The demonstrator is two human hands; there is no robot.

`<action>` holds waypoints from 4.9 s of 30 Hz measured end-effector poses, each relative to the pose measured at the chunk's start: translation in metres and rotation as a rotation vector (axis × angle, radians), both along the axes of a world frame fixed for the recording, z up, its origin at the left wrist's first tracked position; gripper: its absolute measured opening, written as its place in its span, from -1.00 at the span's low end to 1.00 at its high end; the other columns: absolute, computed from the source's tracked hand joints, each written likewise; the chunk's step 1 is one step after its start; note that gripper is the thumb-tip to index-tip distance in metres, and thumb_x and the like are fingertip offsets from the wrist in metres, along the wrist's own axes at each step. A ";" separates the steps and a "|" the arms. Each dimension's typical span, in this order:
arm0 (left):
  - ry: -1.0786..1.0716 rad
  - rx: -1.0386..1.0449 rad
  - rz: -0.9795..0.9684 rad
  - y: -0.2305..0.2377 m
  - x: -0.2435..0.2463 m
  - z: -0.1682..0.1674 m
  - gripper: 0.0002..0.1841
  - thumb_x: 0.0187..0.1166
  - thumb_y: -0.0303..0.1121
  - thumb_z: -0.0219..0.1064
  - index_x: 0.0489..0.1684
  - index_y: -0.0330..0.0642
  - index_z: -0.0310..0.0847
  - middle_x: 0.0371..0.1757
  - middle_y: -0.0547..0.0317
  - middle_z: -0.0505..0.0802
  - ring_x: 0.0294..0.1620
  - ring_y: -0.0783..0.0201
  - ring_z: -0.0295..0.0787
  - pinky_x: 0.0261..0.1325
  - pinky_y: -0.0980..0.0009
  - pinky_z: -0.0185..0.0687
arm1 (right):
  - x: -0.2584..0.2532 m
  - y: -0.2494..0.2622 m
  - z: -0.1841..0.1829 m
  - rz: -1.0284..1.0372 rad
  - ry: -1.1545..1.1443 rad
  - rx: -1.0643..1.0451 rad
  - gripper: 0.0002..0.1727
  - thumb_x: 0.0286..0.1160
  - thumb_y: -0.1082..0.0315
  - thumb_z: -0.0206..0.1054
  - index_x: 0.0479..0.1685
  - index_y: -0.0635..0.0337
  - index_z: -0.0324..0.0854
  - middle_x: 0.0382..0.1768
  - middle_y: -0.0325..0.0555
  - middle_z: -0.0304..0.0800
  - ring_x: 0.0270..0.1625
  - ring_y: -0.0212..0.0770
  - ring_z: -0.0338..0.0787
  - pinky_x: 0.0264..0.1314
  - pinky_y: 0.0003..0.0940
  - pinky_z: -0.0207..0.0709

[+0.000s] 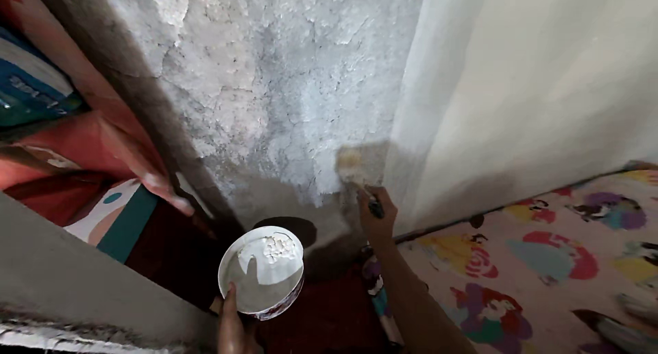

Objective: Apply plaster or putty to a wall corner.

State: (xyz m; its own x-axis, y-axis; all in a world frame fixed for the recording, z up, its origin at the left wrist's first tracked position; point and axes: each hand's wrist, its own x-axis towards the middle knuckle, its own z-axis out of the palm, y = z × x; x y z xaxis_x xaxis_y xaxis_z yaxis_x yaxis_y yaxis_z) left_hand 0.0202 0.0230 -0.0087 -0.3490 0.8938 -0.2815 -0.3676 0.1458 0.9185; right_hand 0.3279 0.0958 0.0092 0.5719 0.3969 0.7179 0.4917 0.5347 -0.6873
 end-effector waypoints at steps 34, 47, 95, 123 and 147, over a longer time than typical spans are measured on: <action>0.019 -0.005 0.018 -0.001 0.004 -0.002 -0.45 0.84 0.05 -0.02 0.67 -0.05 0.31 0.37 -0.06 0.72 0.24 0.08 0.76 0.10 0.05 0.76 | -0.018 -0.007 -0.115 0.048 0.195 -0.174 -0.63 0.60 0.36 0.34 0.21 0.49 0.70 0.15 0.19 0.83 0.13 -0.28 0.82 0.23 -0.41 0.68; -0.005 0.019 0.028 -0.005 -0.011 0.000 -0.42 0.84 0.03 -0.03 0.77 0.00 0.15 0.42 -0.07 0.69 0.27 0.04 0.76 0.09 0.00 0.78 | 0.013 -0.008 0.023 0.046 0.234 0.131 -0.74 0.65 0.45 0.27 0.16 0.44 0.68 -0.12 -0.13 0.89 -0.18 -0.35 0.91 0.00 -0.32 0.85; 0.046 0.031 -0.017 -0.002 -0.005 -0.009 -0.45 0.84 0.04 -0.03 0.65 -0.10 0.31 0.35 -0.02 0.74 0.25 0.13 0.77 0.15 0.07 0.78 | 0.049 -0.026 0.013 0.026 0.153 0.089 -0.68 0.65 0.38 0.31 0.23 0.42 0.67 -0.03 -0.10 0.86 -0.05 -0.33 0.89 0.14 -0.30 0.82; 0.025 -0.010 -0.012 -0.008 -0.003 -0.002 -0.41 0.83 0.07 -0.02 0.72 -0.07 0.24 0.41 -0.08 0.69 0.31 0.06 0.72 0.20 -0.01 0.73 | 0.100 0.000 0.252 0.149 0.034 0.337 -0.81 0.66 0.39 0.29 0.02 0.36 0.64 -0.31 -0.16 0.85 -0.29 -0.23 0.89 -0.06 -0.21 0.87; -0.048 0.007 0.035 -0.006 -0.026 -0.002 -0.41 0.80 0.09 0.05 0.68 -0.06 0.29 0.35 -0.10 0.72 0.18 0.06 0.76 0.05 0.02 0.76 | 0.101 0.009 0.252 -0.131 0.170 -0.456 -0.48 0.62 0.07 0.29 0.18 0.44 0.62 -0.15 0.16 0.85 -0.22 -0.01 0.89 -0.04 0.04 0.78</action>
State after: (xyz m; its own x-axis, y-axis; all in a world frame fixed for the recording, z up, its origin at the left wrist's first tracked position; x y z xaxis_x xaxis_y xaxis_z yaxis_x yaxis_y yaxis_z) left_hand -0.0054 0.0174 -0.0107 -0.3663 0.8833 -0.2925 -0.4157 0.1259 0.9007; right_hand 0.4287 0.1050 0.2610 0.7318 0.5655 0.3804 0.3955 0.1022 -0.9127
